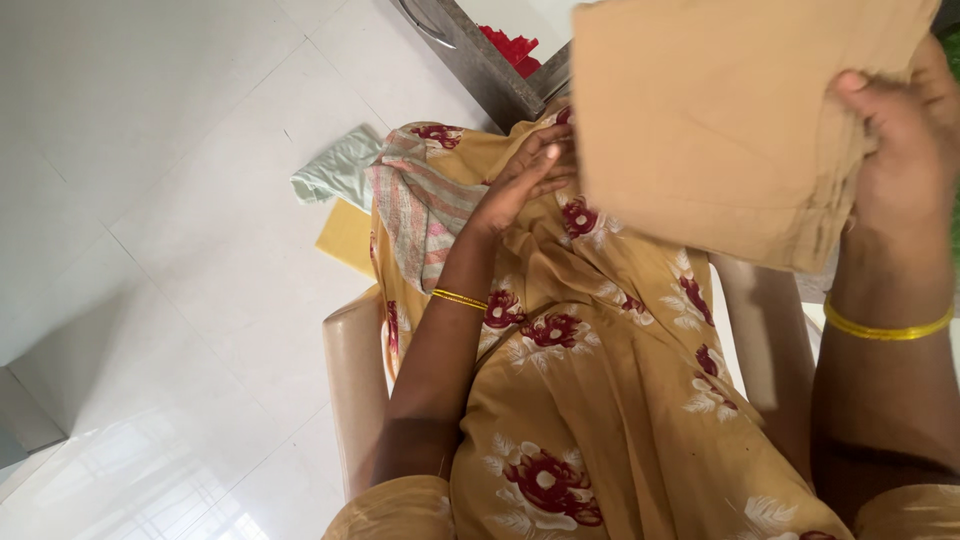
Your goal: The person empties a drawer of rugs and cloths, then uses a cloth to wipe red stains from the interior and edges of the drawer before folding the items and placing them back inside.
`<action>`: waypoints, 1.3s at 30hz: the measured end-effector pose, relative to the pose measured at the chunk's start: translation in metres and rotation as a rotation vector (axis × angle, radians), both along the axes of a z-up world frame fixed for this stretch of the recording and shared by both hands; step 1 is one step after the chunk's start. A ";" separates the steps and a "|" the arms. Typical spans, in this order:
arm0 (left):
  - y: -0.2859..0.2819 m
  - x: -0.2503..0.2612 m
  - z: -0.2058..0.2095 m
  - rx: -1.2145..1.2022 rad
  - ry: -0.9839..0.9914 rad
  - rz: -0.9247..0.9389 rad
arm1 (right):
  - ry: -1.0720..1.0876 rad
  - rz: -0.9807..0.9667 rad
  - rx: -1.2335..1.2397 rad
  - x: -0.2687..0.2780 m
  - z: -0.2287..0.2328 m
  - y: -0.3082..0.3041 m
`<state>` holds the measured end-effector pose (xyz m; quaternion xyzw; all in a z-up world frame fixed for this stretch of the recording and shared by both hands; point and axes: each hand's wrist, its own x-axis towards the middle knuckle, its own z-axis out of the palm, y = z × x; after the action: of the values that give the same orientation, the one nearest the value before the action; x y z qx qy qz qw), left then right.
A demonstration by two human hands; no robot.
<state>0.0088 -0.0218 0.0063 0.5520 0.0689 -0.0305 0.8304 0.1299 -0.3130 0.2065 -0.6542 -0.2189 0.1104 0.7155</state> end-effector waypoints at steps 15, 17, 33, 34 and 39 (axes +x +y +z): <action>0.000 0.007 -0.056 0.209 0.195 0.350 | -0.502 0.168 -0.920 -0.035 -0.091 0.095; -0.002 0.005 -0.047 0.193 0.184 0.358 | -0.683 0.221 -0.855 -0.054 -0.108 0.118; 0.000 0.008 -0.043 0.412 0.240 0.385 | -0.193 0.203 -1.425 -0.006 -0.114 0.098; 0.000 0.008 -0.044 0.411 0.238 0.387 | -0.213 0.202 -1.442 -0.010 -0.115 0.096; 0.002 0.007 -0.047 0.426 0.284 0.368 | -0.217 0.195 -1.469 -0.033 -0.112 0.082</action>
<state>0.0162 -0.0195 -0.0407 0.6820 0.2877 0.0589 0.6698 0.0970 -0.2310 0.0945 -0.9485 -0.2153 0.2258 0.0556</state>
